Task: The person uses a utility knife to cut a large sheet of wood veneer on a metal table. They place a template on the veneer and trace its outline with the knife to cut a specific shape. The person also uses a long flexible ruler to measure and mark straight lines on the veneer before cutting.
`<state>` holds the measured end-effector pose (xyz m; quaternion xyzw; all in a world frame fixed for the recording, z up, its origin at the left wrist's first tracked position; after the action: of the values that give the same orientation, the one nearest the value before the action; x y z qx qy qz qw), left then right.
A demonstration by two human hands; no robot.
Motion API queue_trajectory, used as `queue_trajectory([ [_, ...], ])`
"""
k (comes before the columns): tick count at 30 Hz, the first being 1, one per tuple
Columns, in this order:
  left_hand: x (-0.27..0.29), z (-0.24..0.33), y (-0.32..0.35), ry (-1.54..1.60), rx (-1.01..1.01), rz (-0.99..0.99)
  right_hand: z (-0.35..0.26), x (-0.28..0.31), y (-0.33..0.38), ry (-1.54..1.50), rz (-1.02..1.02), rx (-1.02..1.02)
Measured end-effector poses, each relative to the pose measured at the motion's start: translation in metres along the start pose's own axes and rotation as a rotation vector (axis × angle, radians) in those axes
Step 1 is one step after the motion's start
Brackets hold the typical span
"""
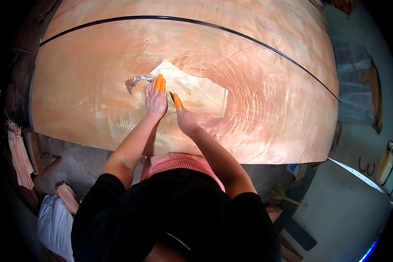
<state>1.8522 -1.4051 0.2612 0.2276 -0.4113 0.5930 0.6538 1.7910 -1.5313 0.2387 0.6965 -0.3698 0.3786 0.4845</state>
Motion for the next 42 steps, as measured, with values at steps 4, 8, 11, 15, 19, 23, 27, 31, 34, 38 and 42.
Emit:
queue_trajectory([
  [4,-0.002,0.0,0.001,-0.041,0.02,-0.009,-0.007,0.001,0.003,0.184,-0.051,-0.03],
  [8,-0.005,0.0,-0.002,-0.045,0.012,-0.015,0.007,-0.012,0.021,0.111,-0.032,-0.007],
  [11,-0.003,0.006,-0.007,-0.02,0.017,-0.056,0.031,-0.022,0.035,0.107,-0.188,-0.023],
  [15,-0.002,0.011,-0.009,-0.039,0.029,-0.105,0.065,0.009,0.04,0.243,-0.432,0.009],
  [19,-0.004,0.012,-0.012,-0.061,0.049,-0.143,0.115,0.029,0.037,0.362,-0.258,0.36],
  [23,-0.006,0.013,-0.017,-0.076,0.06,-0.184,0.155,0.064,0.026,0.405,-0.259,0.576],
  [27,-0.008,0.011,-0.018,-0.071,0.068,-0.184,0.196,0.085,0.008,0.557,-0.389,0.664],
  [31,-0.007,0.011,-0.019,-0.059,0.076,-0.189,0.212,0.12,-0.003,0.577,-0.386,0.725],
  [34,-0.006,0.011,-0.018,-0.053,0.09,-0.196,0.218,0.122,-0.005,0.592,-0.454,0.7],
  [38,-0.002,0.006,-0.016,0.029,0.07,-0.123,0.206,0.139,0.007,0.606,-0.541,0.556],
  [42,0.001,0.001,-0.013,0.058,0.074,-0.109,0.163,0.152,0.01,0.514,-0.376,0.61],
])
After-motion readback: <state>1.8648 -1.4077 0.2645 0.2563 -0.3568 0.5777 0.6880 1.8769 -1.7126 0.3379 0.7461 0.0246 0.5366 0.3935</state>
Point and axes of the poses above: each hand's wrist, its own y-axis away from the middle knuckle, its own x-axis out of the back of the hand, z = x × y, the point moved 4 cm from there along -y, towards the middle knuckle, and after that the axes turned 11 degrees about y, right-handed, at the moved point
